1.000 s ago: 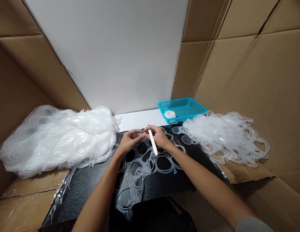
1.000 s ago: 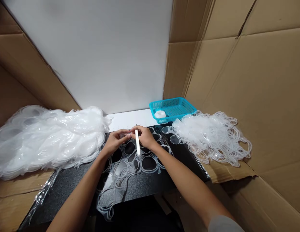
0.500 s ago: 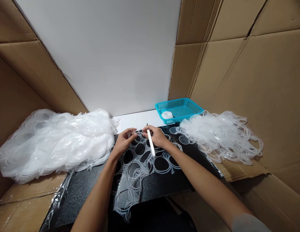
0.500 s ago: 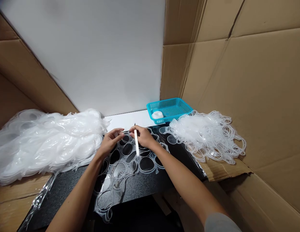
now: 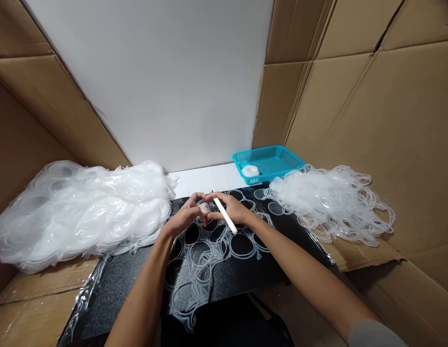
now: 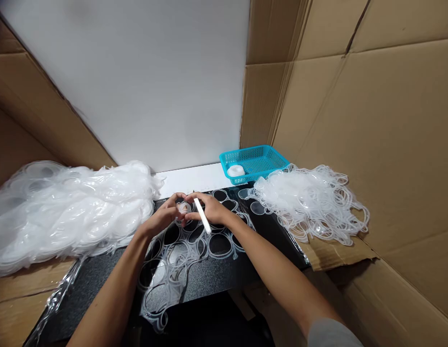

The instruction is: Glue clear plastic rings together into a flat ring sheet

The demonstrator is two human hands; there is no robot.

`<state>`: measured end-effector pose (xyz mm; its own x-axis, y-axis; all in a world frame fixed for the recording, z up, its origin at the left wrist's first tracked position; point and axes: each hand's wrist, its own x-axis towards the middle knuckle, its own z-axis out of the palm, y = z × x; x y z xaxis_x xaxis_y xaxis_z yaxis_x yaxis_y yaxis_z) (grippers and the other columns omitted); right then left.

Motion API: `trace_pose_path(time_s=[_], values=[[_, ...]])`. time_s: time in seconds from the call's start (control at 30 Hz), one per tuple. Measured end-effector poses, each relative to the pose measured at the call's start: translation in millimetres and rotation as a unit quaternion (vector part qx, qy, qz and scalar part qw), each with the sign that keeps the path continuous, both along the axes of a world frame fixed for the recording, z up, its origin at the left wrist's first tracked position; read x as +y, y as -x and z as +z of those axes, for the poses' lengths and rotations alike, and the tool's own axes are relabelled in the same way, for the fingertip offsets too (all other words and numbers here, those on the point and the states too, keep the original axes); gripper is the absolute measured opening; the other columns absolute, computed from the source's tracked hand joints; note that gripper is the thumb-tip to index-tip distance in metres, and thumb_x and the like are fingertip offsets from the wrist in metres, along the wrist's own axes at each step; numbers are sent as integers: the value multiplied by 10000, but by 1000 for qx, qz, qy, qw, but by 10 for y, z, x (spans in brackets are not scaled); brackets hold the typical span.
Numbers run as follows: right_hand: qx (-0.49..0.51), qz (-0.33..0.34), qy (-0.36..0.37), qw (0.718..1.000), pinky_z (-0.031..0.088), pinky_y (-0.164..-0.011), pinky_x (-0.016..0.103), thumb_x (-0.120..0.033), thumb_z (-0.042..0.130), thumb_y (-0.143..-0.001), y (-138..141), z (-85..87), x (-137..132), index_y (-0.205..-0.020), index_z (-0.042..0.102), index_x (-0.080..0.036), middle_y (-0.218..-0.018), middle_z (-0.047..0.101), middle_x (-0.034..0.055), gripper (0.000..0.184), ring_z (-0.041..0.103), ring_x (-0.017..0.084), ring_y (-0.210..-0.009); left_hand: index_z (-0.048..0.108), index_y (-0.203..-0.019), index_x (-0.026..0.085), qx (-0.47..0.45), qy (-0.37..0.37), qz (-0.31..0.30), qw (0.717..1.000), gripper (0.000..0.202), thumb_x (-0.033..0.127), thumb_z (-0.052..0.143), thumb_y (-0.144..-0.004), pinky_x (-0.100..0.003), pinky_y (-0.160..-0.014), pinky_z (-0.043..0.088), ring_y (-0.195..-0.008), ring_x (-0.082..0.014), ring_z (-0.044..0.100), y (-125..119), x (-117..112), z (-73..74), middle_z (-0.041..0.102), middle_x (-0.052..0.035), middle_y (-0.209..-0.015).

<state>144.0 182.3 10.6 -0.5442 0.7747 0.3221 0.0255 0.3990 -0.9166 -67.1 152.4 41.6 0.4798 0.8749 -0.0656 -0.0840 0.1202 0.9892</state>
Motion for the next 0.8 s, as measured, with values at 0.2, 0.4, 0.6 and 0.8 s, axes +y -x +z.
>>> trace_pose_path(time_s=[0.2,0.4,0.6,0.8], values=[[86,96,138,982,553,-966,453,-426,988,-591,107,-45,-64,-978,406,-286,-1169,708,45,713,706,256,-1096,502,-1301,257,-26,45,-100,994,639,135,652,-692,-264,-547,508,-533,-136,608,129,-39,41,645,54,-712],[92,92,161,978,520,-1022,413,-413,1020,-521,134,-30,-82,-927,366,-283,-1080,646,-5,781,660,242,-1164,521,-1384,262,-22,78,-153,985,738,225,723,-675,-283,-512,494,-515,-167,619,199,-109,134,636,44,-656],[120,111,216,963,534,-727,300,-458,1001,-514,218,-80,-91,-901,344,-283,-944,600,-43,782,636,166,-800,567,-1158,245,-70,93,-133,984,621,467,790,-623,-325,-475,457,-452,-198,590,123,-130,164,604,20,-596],[107,74,170,977,479,-701,294,-518,911,-648,168,-36,-21,-860,332,-271,-819,625,-51,665,589,149,-721,552,-1004,261,-56,70,-66,994,457,415,841,-685,-342,-616,504,-574,-185,598,112,-83,136,549,46,-590]])
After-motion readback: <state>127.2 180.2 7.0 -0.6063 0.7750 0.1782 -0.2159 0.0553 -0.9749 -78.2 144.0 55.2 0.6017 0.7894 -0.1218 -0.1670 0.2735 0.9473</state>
